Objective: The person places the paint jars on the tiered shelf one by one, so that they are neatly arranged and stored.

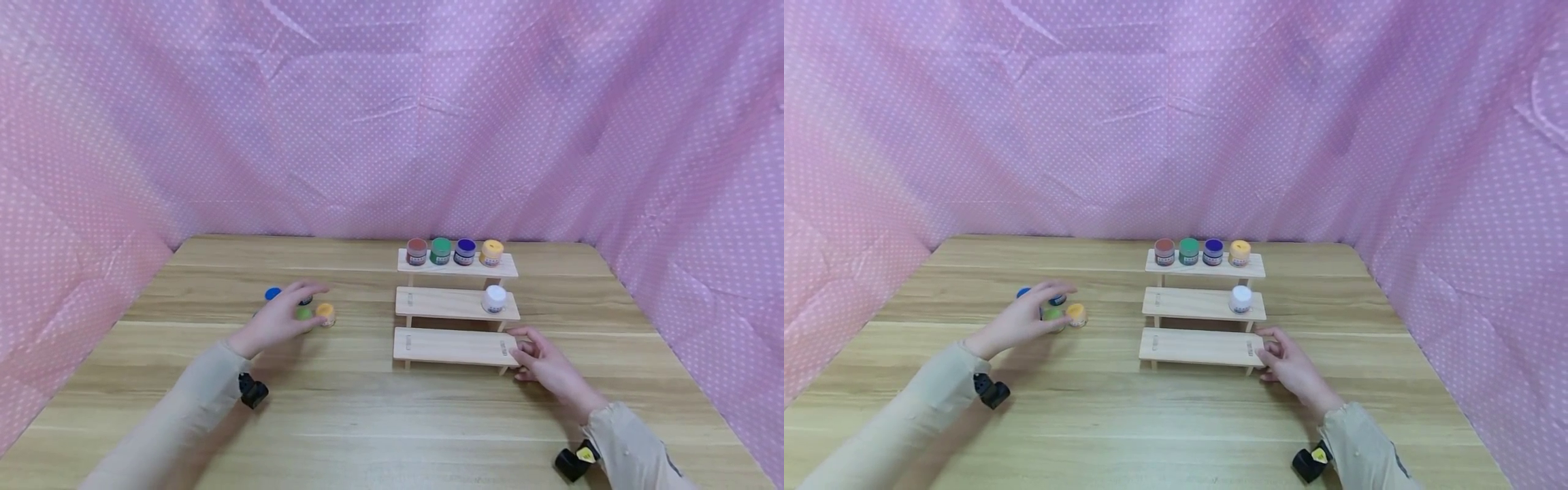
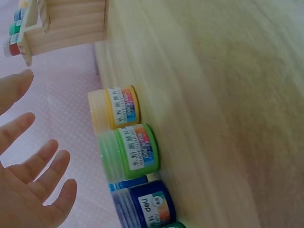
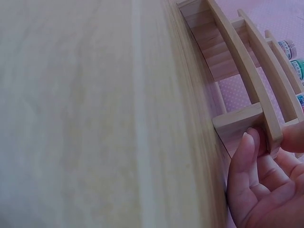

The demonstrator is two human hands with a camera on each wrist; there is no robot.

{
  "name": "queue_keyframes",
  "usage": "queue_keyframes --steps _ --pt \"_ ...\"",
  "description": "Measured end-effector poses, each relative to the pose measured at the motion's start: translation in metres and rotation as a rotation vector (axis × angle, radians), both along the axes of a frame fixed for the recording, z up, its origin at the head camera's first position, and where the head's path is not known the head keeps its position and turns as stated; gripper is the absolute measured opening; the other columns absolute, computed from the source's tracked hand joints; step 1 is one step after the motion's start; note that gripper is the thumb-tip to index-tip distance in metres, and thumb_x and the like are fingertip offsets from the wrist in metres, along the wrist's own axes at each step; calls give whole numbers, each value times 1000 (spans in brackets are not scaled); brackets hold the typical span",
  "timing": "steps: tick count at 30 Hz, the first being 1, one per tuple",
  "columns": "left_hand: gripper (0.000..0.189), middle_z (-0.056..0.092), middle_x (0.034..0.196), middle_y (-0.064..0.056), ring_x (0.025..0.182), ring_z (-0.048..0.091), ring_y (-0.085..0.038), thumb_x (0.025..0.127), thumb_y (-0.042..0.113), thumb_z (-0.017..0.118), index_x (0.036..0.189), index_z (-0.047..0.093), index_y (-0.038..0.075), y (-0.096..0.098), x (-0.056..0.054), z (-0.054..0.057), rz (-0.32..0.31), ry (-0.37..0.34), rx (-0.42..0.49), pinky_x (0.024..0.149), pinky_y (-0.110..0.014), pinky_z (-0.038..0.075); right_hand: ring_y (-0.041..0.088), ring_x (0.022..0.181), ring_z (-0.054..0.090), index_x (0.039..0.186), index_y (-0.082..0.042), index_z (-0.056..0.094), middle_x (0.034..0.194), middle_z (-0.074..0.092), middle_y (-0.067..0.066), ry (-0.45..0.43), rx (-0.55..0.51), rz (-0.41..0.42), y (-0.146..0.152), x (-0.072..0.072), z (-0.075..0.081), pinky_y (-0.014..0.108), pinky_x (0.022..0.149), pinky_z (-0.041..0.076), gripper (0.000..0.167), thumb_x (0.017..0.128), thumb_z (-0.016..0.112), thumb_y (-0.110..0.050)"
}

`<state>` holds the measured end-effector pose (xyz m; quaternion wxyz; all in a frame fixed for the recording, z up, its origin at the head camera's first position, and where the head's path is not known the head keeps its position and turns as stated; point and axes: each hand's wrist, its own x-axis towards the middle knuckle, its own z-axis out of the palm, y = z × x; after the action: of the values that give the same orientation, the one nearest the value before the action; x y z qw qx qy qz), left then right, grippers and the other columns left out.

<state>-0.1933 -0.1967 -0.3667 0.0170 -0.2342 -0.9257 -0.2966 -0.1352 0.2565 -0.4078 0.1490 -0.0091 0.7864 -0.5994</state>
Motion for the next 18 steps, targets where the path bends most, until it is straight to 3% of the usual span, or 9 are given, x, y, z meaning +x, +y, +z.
queue_keyframes --steps 9,18 --pt "53 48 133 -16 120 49 -35 87 25 69 133 52 6 -1 -5 -11 -1 -43 -53 98 -52 44 8 74 58 134 5 31 87 59 -2 3 -10 3 0 1 -2 23 63 54 41 96 46 -2" --pt "51 44 139 -20 125 46 -38 92 29 63 135 49 6 1 -6 -12 2 -122 -94 102 -54 41 9 75 59 135 6 30 87 61 -2 14 -3 18 -1 1 0 23 64 55 42 97 46 -2"
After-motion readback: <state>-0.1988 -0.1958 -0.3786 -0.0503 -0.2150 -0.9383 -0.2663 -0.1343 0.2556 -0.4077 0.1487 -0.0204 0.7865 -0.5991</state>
